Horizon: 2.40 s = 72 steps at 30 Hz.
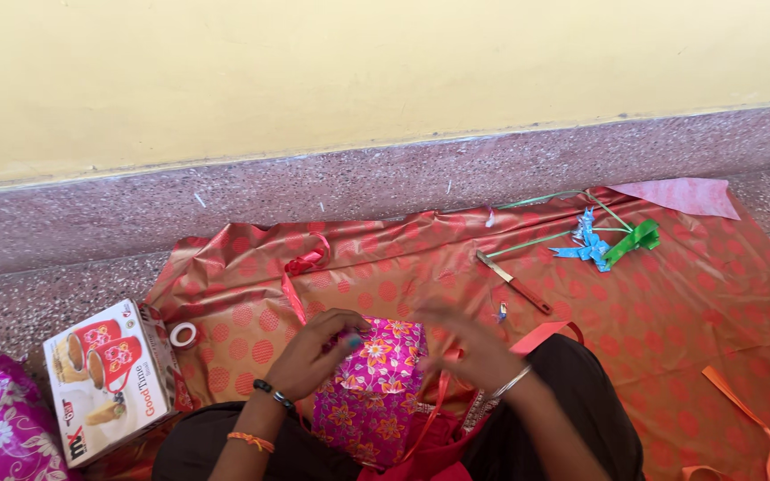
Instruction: The person wraps a small box with floral-patterned wrapping paper, folds the edges, and secures them with tape. They then place a red ribbon on top of the wrapped box.
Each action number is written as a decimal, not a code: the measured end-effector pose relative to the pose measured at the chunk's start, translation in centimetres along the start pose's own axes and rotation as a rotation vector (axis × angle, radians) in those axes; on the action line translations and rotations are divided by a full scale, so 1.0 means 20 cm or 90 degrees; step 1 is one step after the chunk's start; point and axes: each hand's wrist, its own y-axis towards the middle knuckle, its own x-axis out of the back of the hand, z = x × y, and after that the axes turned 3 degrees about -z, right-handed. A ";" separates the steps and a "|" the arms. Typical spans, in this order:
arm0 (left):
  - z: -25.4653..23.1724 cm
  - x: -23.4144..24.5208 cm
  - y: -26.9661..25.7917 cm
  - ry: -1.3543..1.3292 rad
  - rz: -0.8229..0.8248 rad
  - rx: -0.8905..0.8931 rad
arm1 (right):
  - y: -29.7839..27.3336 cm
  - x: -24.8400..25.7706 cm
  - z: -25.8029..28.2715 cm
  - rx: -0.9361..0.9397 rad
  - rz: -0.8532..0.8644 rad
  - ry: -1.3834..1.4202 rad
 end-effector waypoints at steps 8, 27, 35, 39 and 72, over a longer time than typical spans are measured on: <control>0.10 0.05 0.00 -0.134 0.029 0.032 | -0.01 -0.10 0.05 0.039 0.107 0.148; 0.12 0.02 0.16 -0.105 0.009 0.036 | 0.06 -0.27 -0.22 -0.084 -0.225 0.361; 0.12 0.02 0.21 -0.171 0.021 0.075 | 0.09 -0.26 -0.22 -0.122 -0.213 0.326; 0.10 0.03 0.22 -0.187 0.014 0.067 | 0.13 -0.24 -0.16 -0.073 -0.198 0.331; 0.26 -0.10 0.24 -0.325 -0.105 -0.089 | 0.17 -0.23 -0.09 -0.171 -0.117 0.480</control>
